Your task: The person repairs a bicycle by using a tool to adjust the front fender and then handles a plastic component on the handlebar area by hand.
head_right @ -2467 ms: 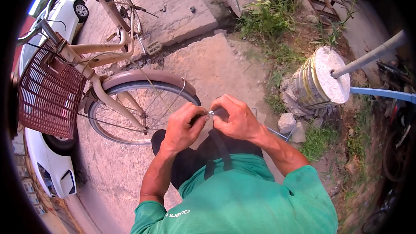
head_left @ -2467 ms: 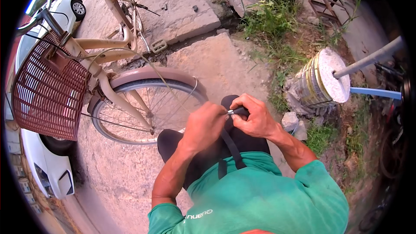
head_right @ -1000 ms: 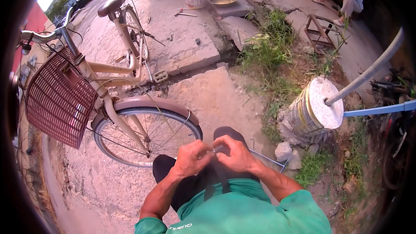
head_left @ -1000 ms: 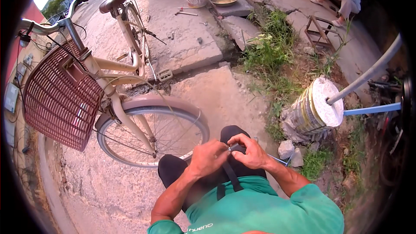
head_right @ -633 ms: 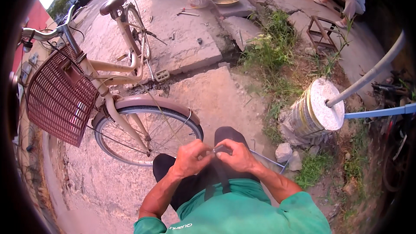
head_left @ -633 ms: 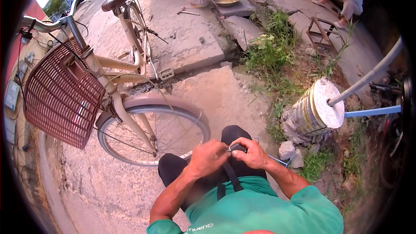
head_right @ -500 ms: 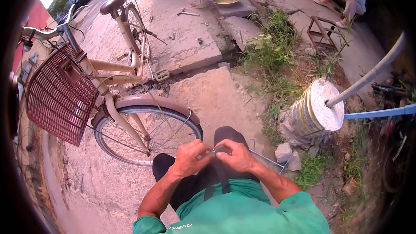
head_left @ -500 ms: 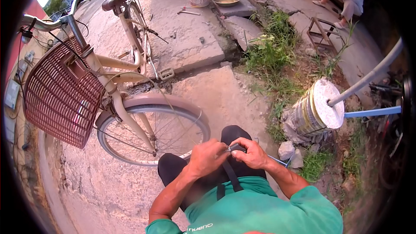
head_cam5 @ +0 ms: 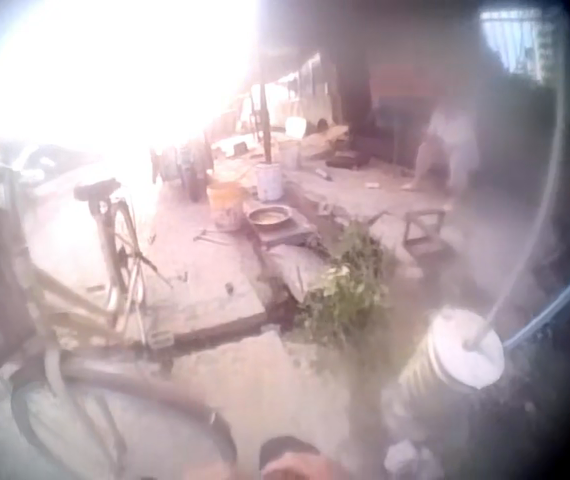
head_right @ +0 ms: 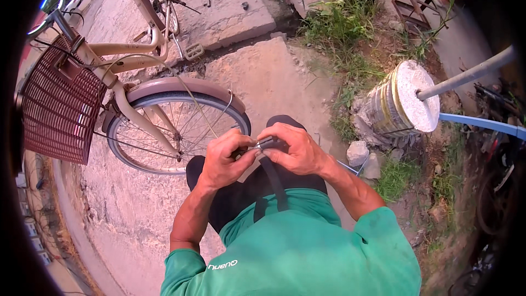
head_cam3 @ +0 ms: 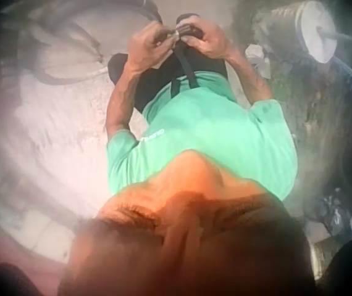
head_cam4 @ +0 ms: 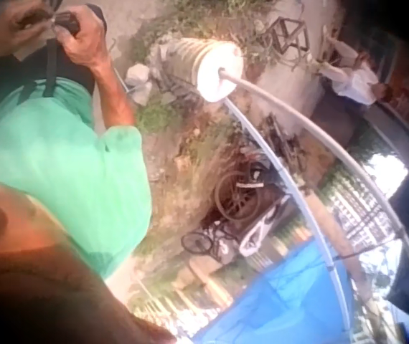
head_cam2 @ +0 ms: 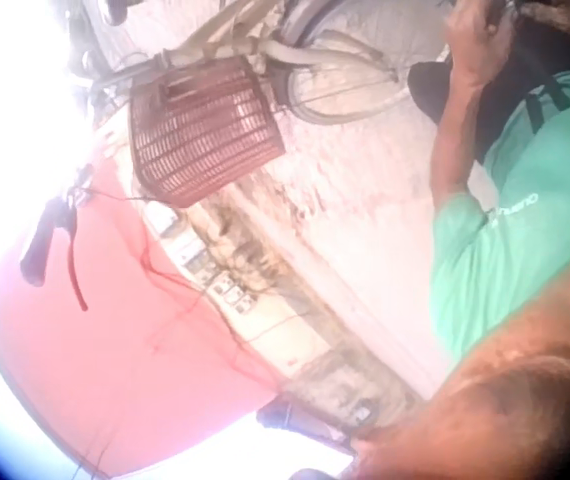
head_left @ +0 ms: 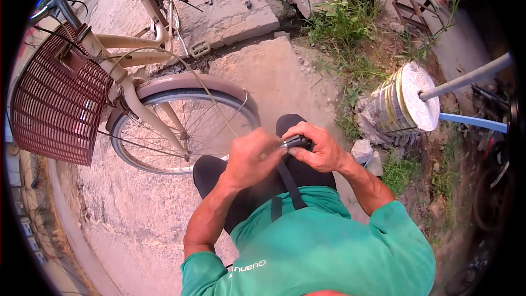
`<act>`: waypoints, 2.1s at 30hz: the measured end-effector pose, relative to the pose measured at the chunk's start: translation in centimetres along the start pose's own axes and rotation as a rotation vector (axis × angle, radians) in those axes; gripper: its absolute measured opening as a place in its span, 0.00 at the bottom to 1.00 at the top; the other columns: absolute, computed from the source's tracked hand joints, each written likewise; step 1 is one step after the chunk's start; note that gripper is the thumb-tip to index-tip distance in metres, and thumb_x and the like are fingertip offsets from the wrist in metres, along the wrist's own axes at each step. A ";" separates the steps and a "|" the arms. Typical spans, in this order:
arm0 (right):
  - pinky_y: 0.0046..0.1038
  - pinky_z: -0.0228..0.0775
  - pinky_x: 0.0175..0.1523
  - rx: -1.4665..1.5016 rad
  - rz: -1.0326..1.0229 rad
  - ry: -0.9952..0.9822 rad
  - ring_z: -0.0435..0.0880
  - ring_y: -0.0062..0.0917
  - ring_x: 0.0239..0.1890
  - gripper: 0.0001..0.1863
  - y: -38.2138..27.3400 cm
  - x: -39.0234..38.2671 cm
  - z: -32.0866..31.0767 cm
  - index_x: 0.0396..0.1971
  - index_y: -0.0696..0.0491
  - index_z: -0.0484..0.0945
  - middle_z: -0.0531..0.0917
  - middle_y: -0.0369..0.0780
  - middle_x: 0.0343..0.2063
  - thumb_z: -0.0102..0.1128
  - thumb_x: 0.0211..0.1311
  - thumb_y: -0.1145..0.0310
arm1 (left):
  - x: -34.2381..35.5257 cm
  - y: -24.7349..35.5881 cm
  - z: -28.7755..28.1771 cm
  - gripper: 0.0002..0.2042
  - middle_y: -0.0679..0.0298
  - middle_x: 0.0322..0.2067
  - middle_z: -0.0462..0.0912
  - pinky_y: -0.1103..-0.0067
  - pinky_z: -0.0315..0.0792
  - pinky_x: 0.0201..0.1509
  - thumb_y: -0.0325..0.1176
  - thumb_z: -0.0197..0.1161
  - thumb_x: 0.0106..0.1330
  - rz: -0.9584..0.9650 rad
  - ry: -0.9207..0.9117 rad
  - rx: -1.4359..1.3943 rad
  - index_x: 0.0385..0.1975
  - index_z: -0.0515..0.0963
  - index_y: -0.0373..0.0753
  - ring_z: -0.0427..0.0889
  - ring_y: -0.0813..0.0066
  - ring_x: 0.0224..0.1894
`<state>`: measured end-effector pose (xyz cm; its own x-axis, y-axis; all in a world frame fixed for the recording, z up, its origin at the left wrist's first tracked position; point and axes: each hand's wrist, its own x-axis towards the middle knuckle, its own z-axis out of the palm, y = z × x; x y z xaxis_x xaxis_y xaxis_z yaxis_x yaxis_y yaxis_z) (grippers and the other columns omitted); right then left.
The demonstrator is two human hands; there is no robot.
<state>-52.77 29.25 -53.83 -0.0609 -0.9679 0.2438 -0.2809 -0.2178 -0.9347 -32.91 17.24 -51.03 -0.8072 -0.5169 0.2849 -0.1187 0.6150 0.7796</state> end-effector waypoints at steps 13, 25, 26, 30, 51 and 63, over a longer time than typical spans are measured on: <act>0.34 0.76 0.41 -0.124 -0.043 0.046 0.84 0.37 0.36 0.17 -0.2 -0.3 0.2 0.47 0.52 0.82 0.82 0.42 0.35 0.73 0.57 0.70 | 0.2 -0.5 -1.6 0.11 0.61 0.29 0.79 0.73 0.72 0.28 0.20 0.74 0.56 0.148 -0.035 0.000 0.37 0.82 0.36 0.79 0.65 0.26; 0.39 0.72 0.46 -0.532 -0.014 0.009 0.83 0.38 0.39 0.14 2.3 -1.1 1.6 0.43 0.48 0.82 0.81 0.38 0.33 0.73 0.59 0.62 | 1.1 2.1 -1.6 0.08 0.59 0.28 0.79 0.72 0.72 0.30 0.19 0.71 0.57 0.085 -0.010 -0.055 0.34 0.80 0.35 0.80 0.64 0.27; 0.39 0.73 0.46 -0.518 0.016 0.047 0.83 0.39 0.40 0.14 2.6 -1.2 1.1 0.43 0.48 0.82 0.82 0.38 0.34 0.72 0.59 0.63 | 1.2 2.1 -1.5 0.08 0.59 0.28 0.79 0.72 0.72 0.30 0.19 0.71 0.57 0.094 -0.011 -0.056 0.34 0.80 0.35 0.80 0.64 0.27; 0.39 0.76 0.51 -0.521 0.147 0.149 0.85 0.41 0.44 0.15 3.4 -2.0 -1.9 0.46 0.51 0.83 0.85 0.43 0.39 0.70 0.60 0.64 | 0.7 2.1 -1.3 0.08 0.58 0.29 0.81 0.73 0.73 0.32 0.19 0.70 0.58 0.082 -0.028 -0.108 0.34 0.80 0.35 0.81 0.64 0.29; 0.36 0.74 0.63 0.184 -0.159 -0.073 0.82 0.36 0.58 0.25 0.1 1.4 2.8 0.54 0.63 0.80 0.83 0.51 0.54 0.68 0.61 0.63 | -0.3 3.7 -1.2 0.06 0.58 0.40 0.84 0.69 0.74 0.54 0.19 0.63 0.65 0.274 -0.140 -0.724 0.41 0.80 0.33 0.83 0.62 0.46; 0.39 0.70 0.66 0.274 -0.320 0.218 0.80 0.38 0.59 0.15 -2.6 2.5 0.8 0.49 0.59 0.80 0.84 0.48 0.50 0.64 0.72 0.62 | -0.4 4.0 -4.8 0.20 0.54 0.55 0.80 0.64 0.73 0.64 0.19 0.71 0.58 0.251 0.237 -0.177 0.51 0.80 0.35 0.77 0.55 0.60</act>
<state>-51.41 27.34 -50.97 -0.2206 -0.8043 0.5518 -0.0570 -0.5541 -0.8305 -30.29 17.07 -45.39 -0.6401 -0.4995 0.5838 0.1841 0.6380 0.7477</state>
